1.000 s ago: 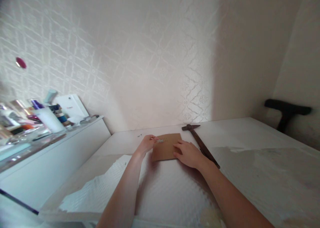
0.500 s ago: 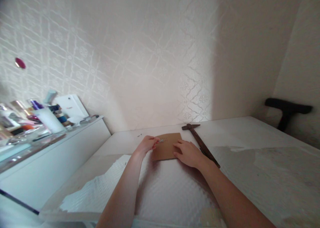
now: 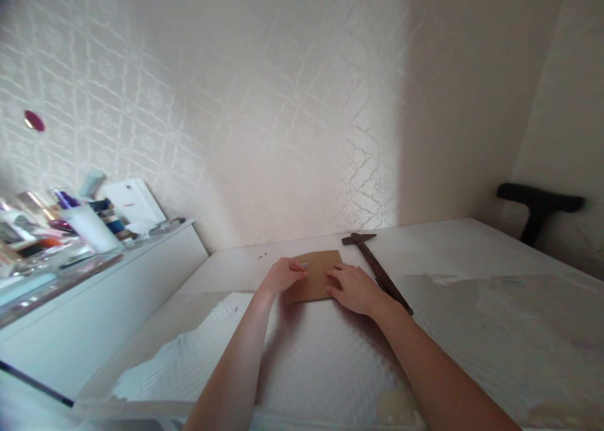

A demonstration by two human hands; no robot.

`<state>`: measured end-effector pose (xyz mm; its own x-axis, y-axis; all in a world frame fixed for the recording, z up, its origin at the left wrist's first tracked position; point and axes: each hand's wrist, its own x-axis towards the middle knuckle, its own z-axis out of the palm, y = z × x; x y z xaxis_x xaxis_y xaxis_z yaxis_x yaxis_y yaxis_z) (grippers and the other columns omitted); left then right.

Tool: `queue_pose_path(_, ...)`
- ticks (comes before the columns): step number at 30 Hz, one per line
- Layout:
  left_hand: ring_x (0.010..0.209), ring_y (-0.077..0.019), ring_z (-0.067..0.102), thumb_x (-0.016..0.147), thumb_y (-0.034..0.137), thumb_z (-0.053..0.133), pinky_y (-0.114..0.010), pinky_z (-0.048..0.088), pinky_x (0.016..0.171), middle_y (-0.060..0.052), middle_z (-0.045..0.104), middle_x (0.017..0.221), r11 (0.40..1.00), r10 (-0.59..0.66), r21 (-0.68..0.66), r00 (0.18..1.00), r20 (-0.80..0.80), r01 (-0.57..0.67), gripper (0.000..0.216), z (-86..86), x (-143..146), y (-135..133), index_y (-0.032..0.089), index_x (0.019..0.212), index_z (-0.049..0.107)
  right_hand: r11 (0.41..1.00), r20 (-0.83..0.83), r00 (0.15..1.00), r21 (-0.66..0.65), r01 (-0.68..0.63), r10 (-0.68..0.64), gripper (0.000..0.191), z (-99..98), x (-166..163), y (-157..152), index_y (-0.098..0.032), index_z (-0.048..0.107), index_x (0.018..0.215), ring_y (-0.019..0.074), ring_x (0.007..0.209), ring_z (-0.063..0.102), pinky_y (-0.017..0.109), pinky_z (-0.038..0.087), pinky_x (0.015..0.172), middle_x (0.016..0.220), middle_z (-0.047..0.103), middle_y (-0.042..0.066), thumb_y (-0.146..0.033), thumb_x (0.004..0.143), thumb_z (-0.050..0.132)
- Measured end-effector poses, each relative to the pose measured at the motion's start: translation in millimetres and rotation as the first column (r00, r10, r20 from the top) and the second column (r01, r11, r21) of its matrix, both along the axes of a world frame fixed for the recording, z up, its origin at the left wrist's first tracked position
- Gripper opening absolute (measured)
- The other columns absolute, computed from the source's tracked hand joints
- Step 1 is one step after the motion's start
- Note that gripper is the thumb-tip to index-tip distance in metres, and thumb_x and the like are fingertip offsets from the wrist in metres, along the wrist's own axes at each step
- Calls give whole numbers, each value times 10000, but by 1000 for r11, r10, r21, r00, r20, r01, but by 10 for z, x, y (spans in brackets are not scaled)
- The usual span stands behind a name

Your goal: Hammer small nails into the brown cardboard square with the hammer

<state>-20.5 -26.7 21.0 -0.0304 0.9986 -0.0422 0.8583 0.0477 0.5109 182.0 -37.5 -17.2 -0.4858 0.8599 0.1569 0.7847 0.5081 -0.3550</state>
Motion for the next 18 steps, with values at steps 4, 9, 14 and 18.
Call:
queue_pose_path(4,917,-211,705,796,142,678,-250,502,797,-77,774,944,999,-27,-20,998,-63,26,171,39,43,-44,179,915,795,1000,0,1000,15,-2,2,517,-12,0,7,-110,596,1354,312,1332,484,448,371,1116,1456,490,206,-374,918,511)
queue_pose_path(9,937,-224,702,837,172,651,-258,492,809,-70,773,933,1000,12,-19,994,-109,-14,147,71,61,-66,195,881,790,1000,-12,1000,17,0,0,506,-17,-2,12,-115,610,1339,307,1333,484,443,372,1117,1450,500,196,-368,911,517)
queue_pose_path(14,1003,-220,679,876,198,638,-267,474,865,-93,756,1032,983,128,136,991,-35,-122,150,62,45,-31,175,963,758,1000,-41,999,10,-8,8,485,-6,5,0,-139,637,1311,320,1322,495,464,368,1116,1440,513,189,-363,894,536)
queue_pose_path(18,972,-196,683,894,183,617,-270,475,869,-68,757,1014,959,139,244,989,46,-146,156,32,39,18,187,993,737,998,-66,996,-3,-62,62,443,42,7,-34,-177,678,1263,327,1289,526,468,376,1109,1424,537,166,-339,871,552)
